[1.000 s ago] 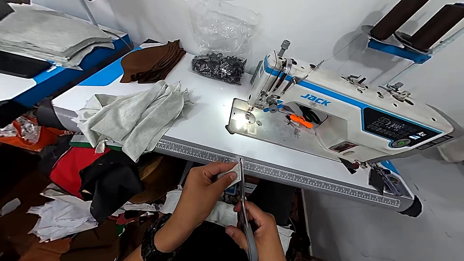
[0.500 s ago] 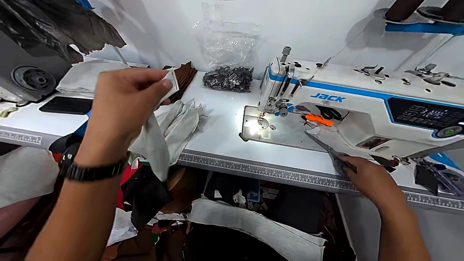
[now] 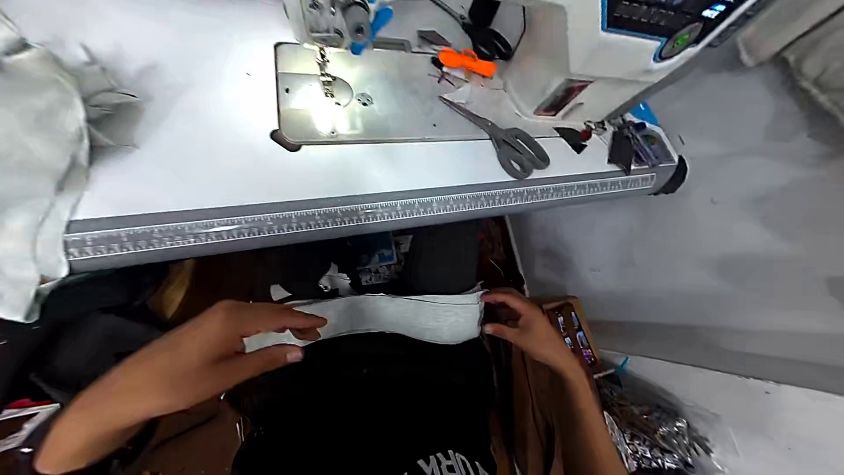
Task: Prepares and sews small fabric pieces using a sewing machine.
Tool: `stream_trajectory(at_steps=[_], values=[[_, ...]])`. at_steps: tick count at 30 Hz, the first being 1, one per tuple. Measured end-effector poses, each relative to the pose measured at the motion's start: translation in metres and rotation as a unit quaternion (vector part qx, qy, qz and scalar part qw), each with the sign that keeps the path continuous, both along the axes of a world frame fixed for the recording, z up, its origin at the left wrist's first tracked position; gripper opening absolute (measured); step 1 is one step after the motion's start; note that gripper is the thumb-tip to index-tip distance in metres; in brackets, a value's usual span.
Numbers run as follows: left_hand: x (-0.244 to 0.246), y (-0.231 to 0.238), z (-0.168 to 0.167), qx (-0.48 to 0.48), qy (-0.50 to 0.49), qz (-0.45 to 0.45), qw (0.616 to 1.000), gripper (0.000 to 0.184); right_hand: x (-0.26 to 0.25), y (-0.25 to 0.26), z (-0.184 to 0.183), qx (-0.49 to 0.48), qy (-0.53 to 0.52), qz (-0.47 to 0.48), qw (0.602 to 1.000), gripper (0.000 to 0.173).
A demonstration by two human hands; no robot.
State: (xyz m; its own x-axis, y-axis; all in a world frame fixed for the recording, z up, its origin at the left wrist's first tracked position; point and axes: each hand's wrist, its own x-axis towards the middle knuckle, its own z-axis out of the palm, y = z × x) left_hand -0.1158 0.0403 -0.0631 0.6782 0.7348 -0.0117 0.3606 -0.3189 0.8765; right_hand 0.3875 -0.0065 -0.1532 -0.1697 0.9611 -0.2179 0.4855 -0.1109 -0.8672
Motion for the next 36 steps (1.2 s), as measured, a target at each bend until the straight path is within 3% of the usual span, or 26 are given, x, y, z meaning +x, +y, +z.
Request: stream_trajectory(at_steps=[3,6,11,15,17,19,22,26,28,31,33,36], values=[[0.016,-0.016,-0.022,-0.046,-0.029,0.062,0.997,0.040,-0.006,-0.001,-0.043,0.050,0.044,-0.066,0.996,0.041],[0.023,-0.026,-0.011,-0.046,-0.053,0.114,0.991,0.038,0.003,0.007,-0.050,0.098,0.056,-0.056,0.992,0.015],[0.039,-0.052,-0.002,-0.071,-0.118,0.094,0.986,0.036,0.019,0.003,-0.022,0.099,0.044,-0.034,0.994,0.014],[0.091,-0.072,-0.028,-0.225,-0.217,0.008,0.950,0.035,0.009,-0.008,0.018,0.080,0.043,-0.038,0.995,0.010],[0.122,-0.079,-0.039,-0.335,-0.223,-0.008,0.916,0.035,-0.002,-0.007,0.041,0.112,-0.008,0.008,0.994,0.015],[0.143,-0.080,-0.047,-0.397,-0.183,-0.018,0.899,0.034,-0.010,-0.002,0.055,0.173,-0.126,0.050,0.976,0.022],[0.148,-0.075,-0.046,-0.391,-0.144,-0.043,0.908,0.033,-0.009,0.002,0.053,0.226,-0.338,0.080,0.910,0.030],[0.140,-0.073,-0.043,-0.378,-0.152,-0.035,0.912,0.031,-0.016,-0.002,0.043,0.288,-0.413,0.067,0.861,0.028],[0.140,-0.074,-0.045,-0.396,-0.154,-0.023,0.905,0.032,-0.026,-0.007,0.051,0.300,-0.342,0.048,0.889,0.029],[0.153,-0.077,-0.048,-0.485,-0.203,0.009,0.850,0.043,-0.061,-0.018,0.082,0.219,-0.093,-0.007,0.971,0.017],[0.160,-0.077,-0.056,-0.565,-0.300,0.024,0.768,0.056,-0.084,-0.023,0.108,0.127,0.107,-0.027,0.986,0.013],[0.147,-0.076,-0.064,-0.590,-0.487,0.120,0.632,0.068,-0.100,-0.021,0.144,0.022,0.287,0.001,0.958,0.032]])
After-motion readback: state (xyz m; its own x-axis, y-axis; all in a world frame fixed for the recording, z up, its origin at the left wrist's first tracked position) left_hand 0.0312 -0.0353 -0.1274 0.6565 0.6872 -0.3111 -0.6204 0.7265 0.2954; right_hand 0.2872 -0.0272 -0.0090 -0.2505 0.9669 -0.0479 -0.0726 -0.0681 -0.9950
